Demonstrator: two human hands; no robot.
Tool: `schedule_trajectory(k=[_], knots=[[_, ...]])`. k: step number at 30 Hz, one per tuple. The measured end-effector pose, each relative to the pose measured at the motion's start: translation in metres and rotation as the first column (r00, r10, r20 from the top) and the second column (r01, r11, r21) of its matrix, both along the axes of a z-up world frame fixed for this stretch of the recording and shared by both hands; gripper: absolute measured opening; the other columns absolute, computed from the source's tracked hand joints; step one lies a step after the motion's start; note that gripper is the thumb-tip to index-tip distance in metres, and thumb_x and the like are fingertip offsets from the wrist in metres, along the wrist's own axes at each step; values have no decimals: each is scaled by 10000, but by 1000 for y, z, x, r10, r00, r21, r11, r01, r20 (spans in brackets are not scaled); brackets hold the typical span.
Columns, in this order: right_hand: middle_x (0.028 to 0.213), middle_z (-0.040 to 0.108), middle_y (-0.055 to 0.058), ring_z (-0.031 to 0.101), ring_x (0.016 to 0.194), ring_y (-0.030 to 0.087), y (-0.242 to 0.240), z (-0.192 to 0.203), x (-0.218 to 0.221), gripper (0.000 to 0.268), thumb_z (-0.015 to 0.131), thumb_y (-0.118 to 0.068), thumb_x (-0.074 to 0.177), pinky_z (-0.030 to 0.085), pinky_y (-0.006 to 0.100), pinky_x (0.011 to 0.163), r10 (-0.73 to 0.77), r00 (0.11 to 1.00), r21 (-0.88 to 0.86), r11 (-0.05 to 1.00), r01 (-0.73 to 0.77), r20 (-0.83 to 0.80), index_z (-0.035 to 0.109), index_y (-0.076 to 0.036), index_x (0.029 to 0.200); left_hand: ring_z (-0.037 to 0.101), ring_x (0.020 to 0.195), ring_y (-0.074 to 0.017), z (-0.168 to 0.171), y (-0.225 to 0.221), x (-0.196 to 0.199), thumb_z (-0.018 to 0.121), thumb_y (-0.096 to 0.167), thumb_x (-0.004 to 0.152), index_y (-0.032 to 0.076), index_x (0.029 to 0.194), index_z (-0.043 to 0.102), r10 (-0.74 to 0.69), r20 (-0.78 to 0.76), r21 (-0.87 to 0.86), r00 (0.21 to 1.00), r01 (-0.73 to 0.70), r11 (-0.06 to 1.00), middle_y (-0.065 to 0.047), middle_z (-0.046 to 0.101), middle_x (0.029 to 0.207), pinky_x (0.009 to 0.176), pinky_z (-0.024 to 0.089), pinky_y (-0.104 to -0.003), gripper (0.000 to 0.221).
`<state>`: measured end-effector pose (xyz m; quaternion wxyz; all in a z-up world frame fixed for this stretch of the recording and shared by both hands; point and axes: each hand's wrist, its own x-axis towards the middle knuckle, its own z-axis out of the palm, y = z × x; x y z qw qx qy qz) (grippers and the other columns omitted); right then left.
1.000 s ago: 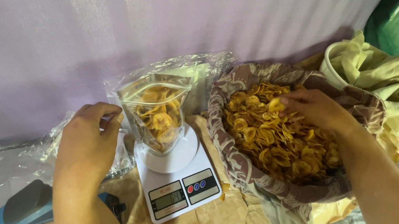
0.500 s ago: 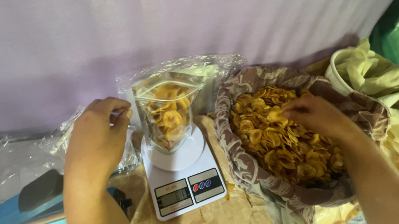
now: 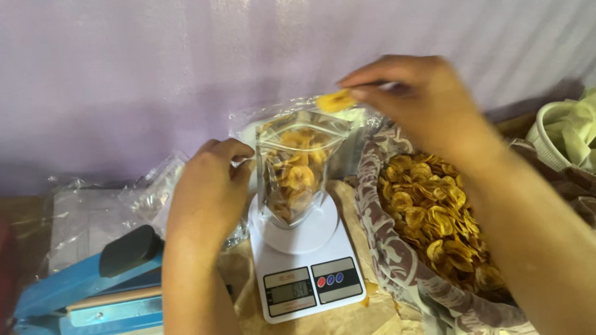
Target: The person places pieces of dried fruit into a plastic bag on a digital scale and then seals the bag.
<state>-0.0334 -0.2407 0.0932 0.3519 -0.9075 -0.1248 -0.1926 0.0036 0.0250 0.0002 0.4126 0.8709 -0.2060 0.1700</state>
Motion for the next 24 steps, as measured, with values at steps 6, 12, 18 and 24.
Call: schedule_trajectory(k=[6,12,18,24], knots=[[1084,782,44,732,944,146,32,-11,17,188,708,-135,967,585,261,834,126,992,-63,990,-124,29,770,-119,1143,672,927,-377,7,-7,-7,675,138,880,62,1039,744,36,-56,17,998,-35,999,-161,699,1072,820,517,-460,189],[1131,768,77,715,968,162,-26,-41,-1,212,673,-210,1021,585,298,838,-6,992,-54,998,13,128,749,-114,1195,668,946,-372,3,-5,-4,673,141,890,53,1035,744,25,-36,6,999,-25,1000,-153,704,1078,823,518,-458,184],[1589,422,168,427,1444,362,-128,-117,-39,878,573,-721,903,353,531,1150,-496,655,-500,842,202,-571,365,-173,1557,674,961,-375,-7,-4,9,668,130,891,50,1044,743,-11,-18,-8,1000,11,1000,-166,708,1077,844,524,-454,188],[1606,302,176,439,1425,357,-139,-167,-68,996,736,-590,764,392,485,1170,-414,709,-409,892,192,-570,266,-321,1599,665,962,-395,-11,-4,10,670,132,897,44,1055,741,-14,-18,20,1000,14,1000,-188,700,1090,844,517,-465,194]])
